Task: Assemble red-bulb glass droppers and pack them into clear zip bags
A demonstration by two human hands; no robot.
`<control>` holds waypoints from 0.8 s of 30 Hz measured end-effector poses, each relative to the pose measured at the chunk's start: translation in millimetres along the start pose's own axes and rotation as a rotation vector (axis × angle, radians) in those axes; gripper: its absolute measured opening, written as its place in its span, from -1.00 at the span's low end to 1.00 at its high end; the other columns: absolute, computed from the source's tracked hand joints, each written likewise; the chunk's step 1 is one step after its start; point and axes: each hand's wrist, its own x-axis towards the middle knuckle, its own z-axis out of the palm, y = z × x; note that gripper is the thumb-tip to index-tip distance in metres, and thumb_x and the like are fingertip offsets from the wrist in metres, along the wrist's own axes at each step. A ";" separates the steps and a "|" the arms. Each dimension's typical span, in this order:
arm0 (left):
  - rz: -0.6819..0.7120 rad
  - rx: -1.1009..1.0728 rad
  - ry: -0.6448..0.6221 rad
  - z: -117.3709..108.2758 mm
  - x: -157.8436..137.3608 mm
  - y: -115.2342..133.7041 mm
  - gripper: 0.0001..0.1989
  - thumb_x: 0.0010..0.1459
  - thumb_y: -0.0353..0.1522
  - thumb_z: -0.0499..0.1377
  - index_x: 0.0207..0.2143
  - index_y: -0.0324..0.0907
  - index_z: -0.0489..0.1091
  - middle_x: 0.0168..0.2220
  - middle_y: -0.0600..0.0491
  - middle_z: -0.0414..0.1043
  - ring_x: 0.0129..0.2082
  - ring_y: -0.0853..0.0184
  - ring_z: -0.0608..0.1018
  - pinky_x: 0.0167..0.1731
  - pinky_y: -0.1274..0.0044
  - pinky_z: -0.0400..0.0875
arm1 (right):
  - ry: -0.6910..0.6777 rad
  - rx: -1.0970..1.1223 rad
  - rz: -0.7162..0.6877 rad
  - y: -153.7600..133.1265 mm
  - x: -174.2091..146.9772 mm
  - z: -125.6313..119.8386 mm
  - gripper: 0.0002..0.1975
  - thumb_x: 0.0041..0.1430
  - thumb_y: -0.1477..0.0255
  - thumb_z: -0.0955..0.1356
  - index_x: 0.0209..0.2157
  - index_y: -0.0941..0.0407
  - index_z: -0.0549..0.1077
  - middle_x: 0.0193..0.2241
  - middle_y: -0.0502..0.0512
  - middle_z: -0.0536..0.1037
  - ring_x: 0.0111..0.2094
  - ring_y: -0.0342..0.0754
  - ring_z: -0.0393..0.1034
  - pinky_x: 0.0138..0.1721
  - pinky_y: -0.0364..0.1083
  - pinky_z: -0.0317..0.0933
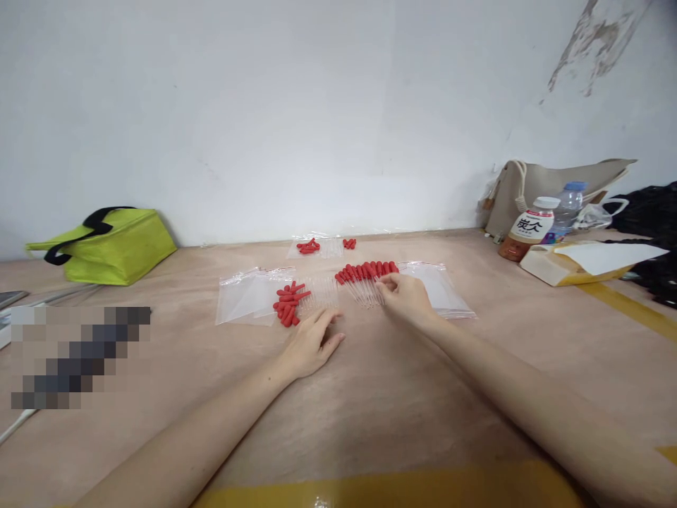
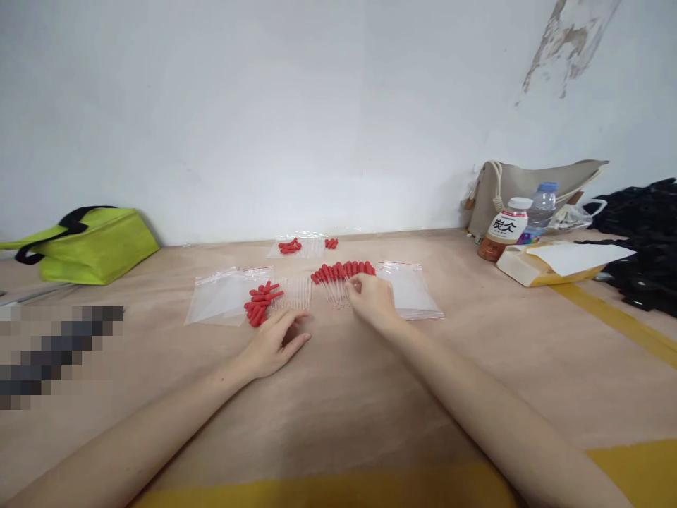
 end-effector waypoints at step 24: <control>-0.142 0.295 0.294 -22.9 15.5 -19.1 -0.82 0.09 -0.28 0.08 -0.38 -0.16 0.43 -0.36 0.00 0.34 -0.27 0.22 0.34 -0.23 0.39 0.20 | -0.090 -0.218 0.018 -40.1 18.6 35.5 -0.75 0.08 0.30 0.20 -0.39 0.08 0.45 -0.36 0.09 0.52 -0.23 0.02 0.34 -0.15 0.03 -0.09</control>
